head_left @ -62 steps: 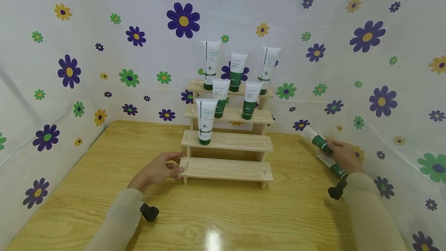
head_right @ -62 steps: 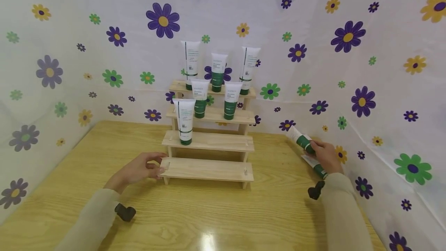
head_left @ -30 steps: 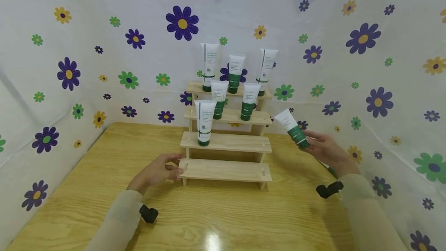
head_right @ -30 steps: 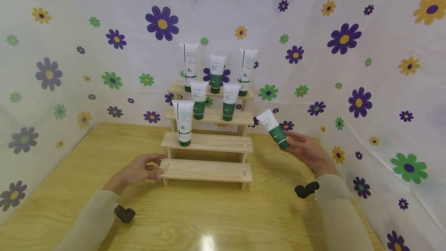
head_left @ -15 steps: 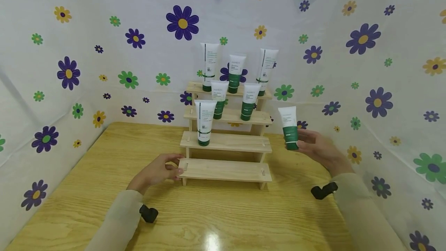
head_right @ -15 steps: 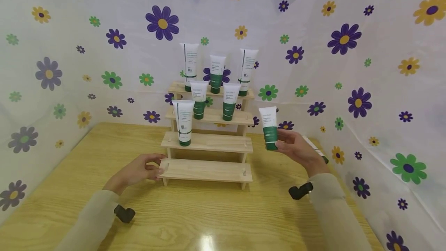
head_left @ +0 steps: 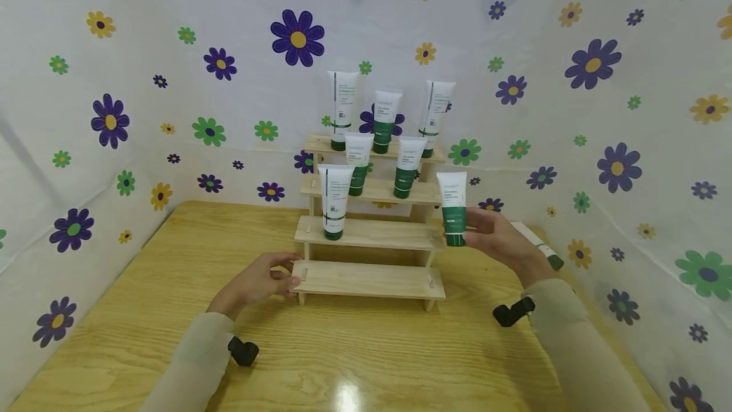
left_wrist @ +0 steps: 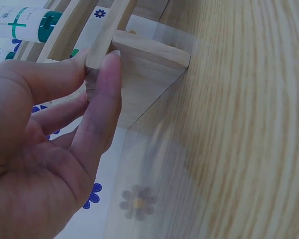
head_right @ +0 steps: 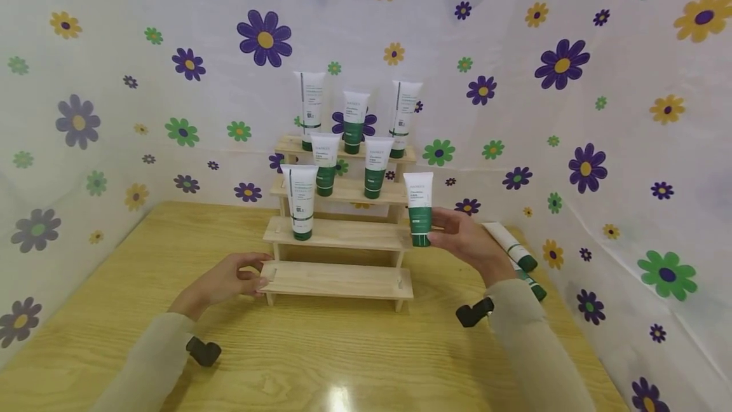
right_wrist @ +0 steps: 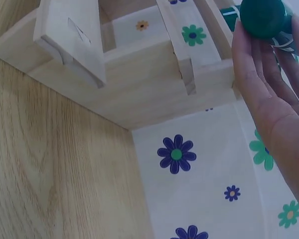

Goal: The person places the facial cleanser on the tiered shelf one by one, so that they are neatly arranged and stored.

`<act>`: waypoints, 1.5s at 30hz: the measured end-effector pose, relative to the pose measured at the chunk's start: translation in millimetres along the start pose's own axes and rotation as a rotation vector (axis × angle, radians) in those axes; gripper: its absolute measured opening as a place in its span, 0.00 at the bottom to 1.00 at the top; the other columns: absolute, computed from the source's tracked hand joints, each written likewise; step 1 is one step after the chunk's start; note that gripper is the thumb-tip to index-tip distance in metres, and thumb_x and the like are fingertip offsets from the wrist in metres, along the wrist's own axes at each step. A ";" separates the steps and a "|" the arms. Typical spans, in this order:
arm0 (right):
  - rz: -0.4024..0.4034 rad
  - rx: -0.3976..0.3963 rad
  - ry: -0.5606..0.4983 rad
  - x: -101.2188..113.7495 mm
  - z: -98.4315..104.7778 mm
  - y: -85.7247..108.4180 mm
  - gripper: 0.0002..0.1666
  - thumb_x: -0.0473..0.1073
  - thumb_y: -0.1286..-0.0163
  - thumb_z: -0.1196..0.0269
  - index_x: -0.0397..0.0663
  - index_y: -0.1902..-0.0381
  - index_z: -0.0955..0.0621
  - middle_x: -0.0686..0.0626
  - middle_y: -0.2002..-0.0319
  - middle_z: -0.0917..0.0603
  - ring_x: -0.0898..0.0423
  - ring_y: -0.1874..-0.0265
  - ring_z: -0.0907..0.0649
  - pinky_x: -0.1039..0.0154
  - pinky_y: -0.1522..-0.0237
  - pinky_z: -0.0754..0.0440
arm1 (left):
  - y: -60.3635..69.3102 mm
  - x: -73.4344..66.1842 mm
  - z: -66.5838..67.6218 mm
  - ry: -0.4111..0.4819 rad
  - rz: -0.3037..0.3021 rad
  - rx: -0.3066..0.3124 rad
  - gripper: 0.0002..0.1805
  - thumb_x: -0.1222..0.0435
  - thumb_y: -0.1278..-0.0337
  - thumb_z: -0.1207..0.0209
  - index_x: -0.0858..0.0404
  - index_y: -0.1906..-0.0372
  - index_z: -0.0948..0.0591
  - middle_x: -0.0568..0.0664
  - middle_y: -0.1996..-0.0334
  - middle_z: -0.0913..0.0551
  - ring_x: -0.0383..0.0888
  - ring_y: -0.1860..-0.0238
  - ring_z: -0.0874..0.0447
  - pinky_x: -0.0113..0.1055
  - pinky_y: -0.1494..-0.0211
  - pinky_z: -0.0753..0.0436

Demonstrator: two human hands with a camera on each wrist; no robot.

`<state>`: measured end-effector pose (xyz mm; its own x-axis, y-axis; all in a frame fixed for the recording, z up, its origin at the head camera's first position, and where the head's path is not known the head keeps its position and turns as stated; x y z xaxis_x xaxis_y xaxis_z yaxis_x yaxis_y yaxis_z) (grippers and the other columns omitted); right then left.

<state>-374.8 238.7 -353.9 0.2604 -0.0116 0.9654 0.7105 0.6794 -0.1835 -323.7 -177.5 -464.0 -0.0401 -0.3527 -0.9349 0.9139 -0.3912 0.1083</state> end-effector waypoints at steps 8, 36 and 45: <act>-0.145 -0.080 0.185 -3.2 -17.4 -18.6 0.37 0.33 0.26 0.38 0.34 0.23 0.37 0.48 0.35 0.18 0.55 0.39 0.15 0.61 0.36 0.17 | 0.8 0.2 -0.2 0.000 -0.002 0.001 0.33 0.67 0.30 0.37 0.70 0.25 0.34 0.66 0.41 0.25 0.48 0.52 0.14 0.43 0.49 0.09; -0.146 -0.006 0.216 -11.4 -75.7 -94.8 0.40 0.29 0.31 0.34 0.41 0.23 0.34 0.34 0.31 0.23 0.38 0.32 0.21 0.49 0.32 0.19 | 0.8 1.4 0.2 -0.008 -0.028 0.016 0.34 0.66 0.31 0.36 0.72 0.26 0.34 0.68 0.42 0.26 0.45 0.54 0.13 0.40 0.51 0.08; -0.183 -0.043 0.190 -21.5 -78.6 -108.7 0.44 0.25 0.33 0.35 0.43 0.21 0.36 0.36 0.29 0.24 0.39 0.30 0.23 0.47 0.28 0.23 | 1.3 0.3 1.5 -0.005 -0.018 0.005 0.33 0.67 0.30 0.37 0.70 0.25 0.34 0.67 0.42 0.26 0.46 0.54 0.13 0.42 0.51 0.08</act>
<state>-406.2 107.4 -369.2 0.2407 -0.2714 0.9319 0.7829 0.6218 -0.0211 -323.2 -179.4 -463.6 -0.0583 -0.3502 -0.9349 0.9112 -0.4013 0.0935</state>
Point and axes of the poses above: each hand's wrist, its own y-axis away from the middle knuckle, its own z-axis out of the back of the hand, x = y × z, the point moved 8 cm from there along -y, towards the middle knuckle
